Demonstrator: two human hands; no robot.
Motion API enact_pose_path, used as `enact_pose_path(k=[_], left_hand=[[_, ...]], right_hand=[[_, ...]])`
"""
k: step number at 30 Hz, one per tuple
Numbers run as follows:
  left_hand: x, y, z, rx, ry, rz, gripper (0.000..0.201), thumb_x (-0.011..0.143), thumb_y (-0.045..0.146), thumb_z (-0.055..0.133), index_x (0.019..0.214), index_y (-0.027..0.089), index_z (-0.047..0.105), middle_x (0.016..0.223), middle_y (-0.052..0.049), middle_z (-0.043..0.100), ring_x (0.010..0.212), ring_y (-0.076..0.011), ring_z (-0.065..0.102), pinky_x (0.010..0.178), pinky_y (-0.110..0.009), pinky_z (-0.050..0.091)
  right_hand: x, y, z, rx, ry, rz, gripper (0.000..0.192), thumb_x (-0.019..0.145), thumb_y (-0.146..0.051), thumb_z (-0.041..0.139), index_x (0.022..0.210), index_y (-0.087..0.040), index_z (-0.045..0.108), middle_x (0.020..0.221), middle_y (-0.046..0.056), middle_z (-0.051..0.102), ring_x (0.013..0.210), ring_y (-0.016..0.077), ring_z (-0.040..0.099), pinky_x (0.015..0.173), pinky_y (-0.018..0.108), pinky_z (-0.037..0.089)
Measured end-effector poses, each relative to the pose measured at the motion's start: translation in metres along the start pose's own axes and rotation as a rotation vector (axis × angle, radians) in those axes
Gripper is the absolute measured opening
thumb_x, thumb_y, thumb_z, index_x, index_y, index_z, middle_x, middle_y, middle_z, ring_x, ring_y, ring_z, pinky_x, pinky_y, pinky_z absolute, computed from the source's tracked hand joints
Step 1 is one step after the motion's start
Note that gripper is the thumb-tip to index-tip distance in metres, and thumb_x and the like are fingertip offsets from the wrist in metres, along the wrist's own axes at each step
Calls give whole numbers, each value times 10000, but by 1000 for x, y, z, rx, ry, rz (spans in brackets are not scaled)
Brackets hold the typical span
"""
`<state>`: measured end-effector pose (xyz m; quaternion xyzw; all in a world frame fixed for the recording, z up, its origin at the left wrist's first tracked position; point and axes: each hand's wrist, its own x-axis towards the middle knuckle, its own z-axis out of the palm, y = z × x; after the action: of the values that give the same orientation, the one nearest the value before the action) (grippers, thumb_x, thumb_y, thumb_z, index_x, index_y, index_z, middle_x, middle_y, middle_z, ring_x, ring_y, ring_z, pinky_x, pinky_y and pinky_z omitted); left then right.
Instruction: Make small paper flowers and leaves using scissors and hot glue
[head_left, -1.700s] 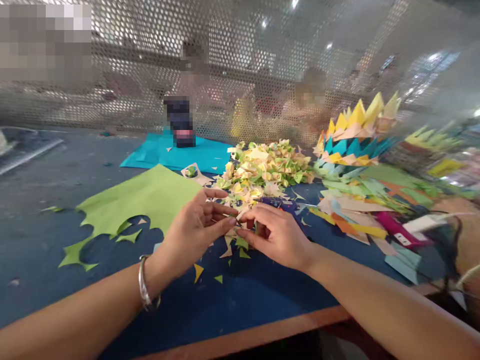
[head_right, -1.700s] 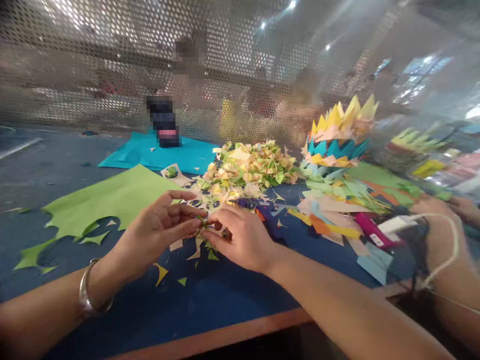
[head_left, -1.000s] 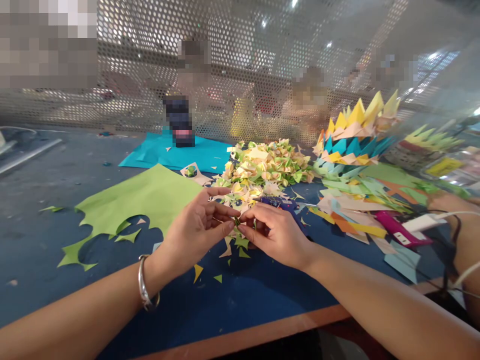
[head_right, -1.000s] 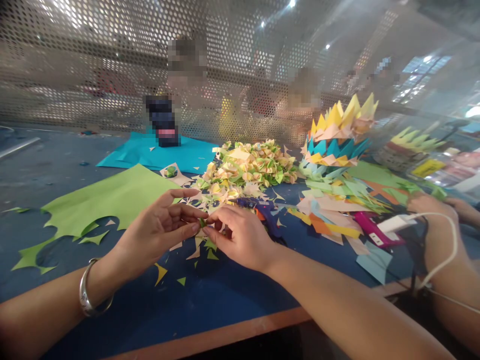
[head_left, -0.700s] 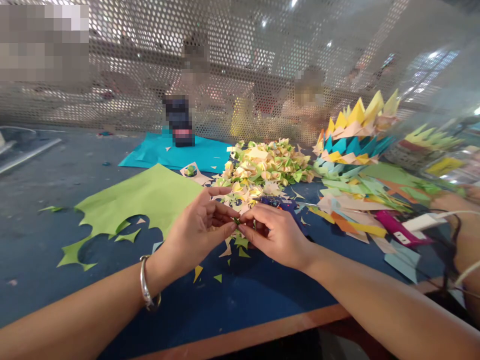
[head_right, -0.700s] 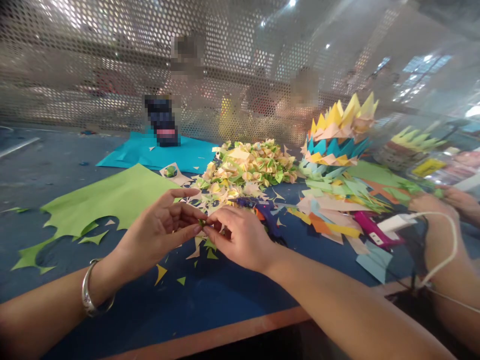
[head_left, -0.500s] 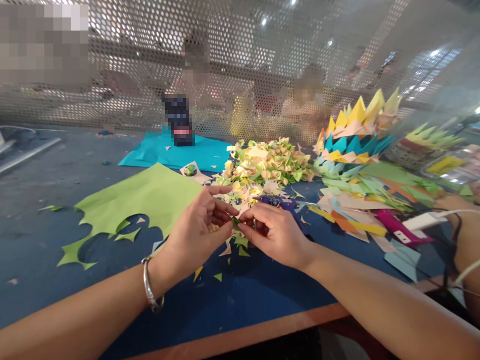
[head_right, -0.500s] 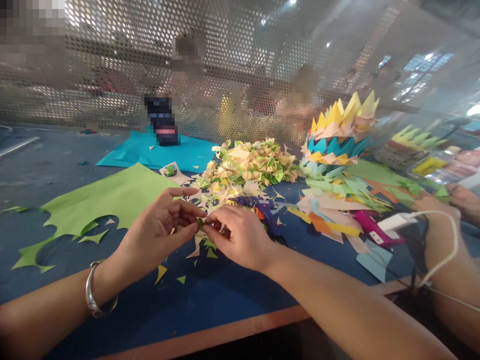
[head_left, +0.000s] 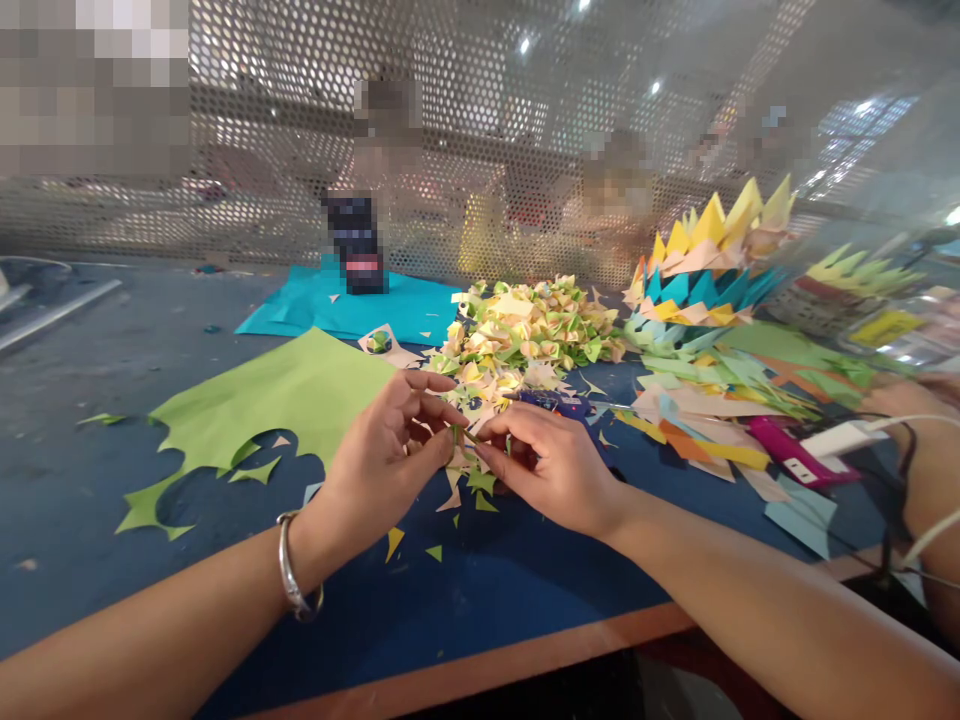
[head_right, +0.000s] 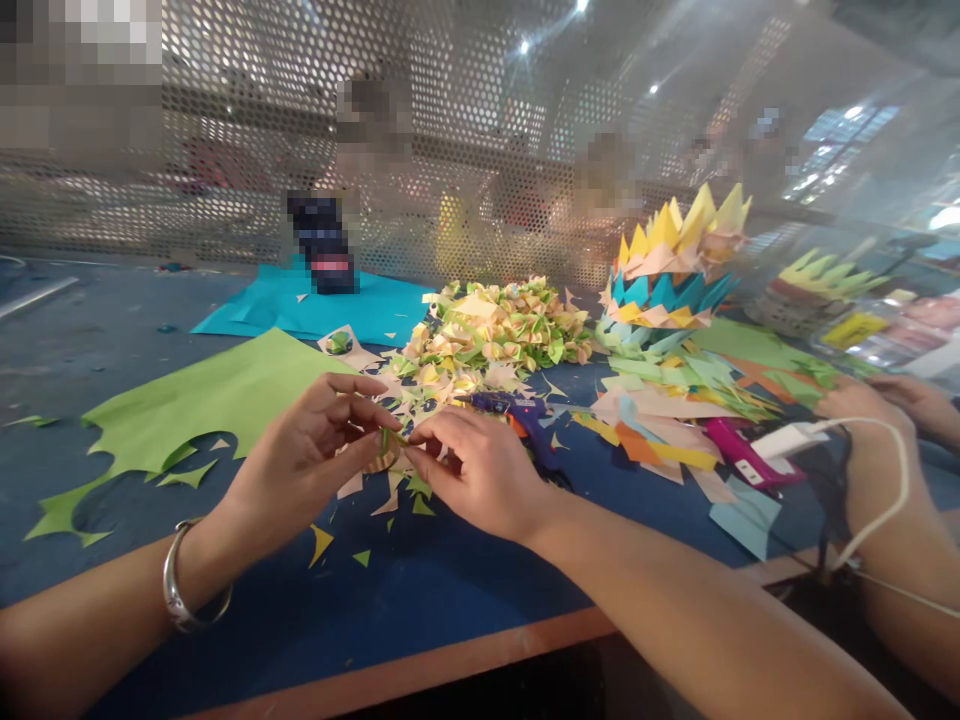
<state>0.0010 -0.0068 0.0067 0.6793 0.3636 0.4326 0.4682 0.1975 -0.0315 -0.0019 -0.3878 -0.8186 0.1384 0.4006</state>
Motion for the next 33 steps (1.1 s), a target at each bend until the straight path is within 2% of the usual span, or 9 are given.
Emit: enact_pose_path(k=[4,8,11,15,22,28,31,33], left_hand=[[-1,-4,-1,83,-23,17,295,905,224,575,1184,184,489,942,-39,626,756,-151,633,639,-282,546],[-1,-9,0,-28,-96,-109,295,935,268,531,1210,197,452,995,-37,580,763,-162,679,641,-310,597],[1,-12,0,-103,-96,-173,297,906,274,568,1169,191,457,960,-20,583,726,-160,705,645,-310,590],[3,-12,-4,-79,-65,-139,335,824,248,652,1115,184,498,835,2,615,714,-162,677,646,-301,555],[3,-7,-8,-86,-24,-119,289,764,203,694,1018,194,556,751,16,629,670,-149,639,609,-284,520],[8,-13,-13,-108,44,-71,292,788,235,725,977,221,503,702,23,640,573,-134,604,466,-242,428],[10,-14,-15,-82,103,-27,242,802,213,713,917,222,499,695,38,605,603,-127,597,499,-237,442],[10,-13,-15,-57,141,8,196,814,198,697,869,216,510,695,43,577,636,-123,593,547,-241,463]], right_hand=[[0,1,-1,-35,-5,8,112,960,-204,569,883,-181,646,797,41,665,613,121,572,530,250,462],[0,2,-1,-44,-21,16,122,957,-189,559,871,-184,644,798,41,662,640,127,583,543,249,460],[0,2,-2,-41,-15,11,112,952,-186,563,880,-182,649,803,39,664,621,120,562,544,249,456],[0,3,-2,-22,8,26,86,936,-190,580,893,-178,654,809,36,660,587,106,536,533,244,453],[1,5,-7,-24,8,95,82,928,-231,601,882,-196,659,770,9,642,568,101,533,539,244,453],[3,9,-33,-103,-49,235,136,917,-314,628,844,-204,665,749,-1,648,498,85,491,467,246,397],[-4,12,-53,-224,-96,321,174,916,-337,617,809,-210,672,707,3,645,508,108,513,479,262,395],[-14,15,-65,-335,-77,392,194,908,-366,617,793,-217,666,716,13,663,526,128,543,502,273,410]])
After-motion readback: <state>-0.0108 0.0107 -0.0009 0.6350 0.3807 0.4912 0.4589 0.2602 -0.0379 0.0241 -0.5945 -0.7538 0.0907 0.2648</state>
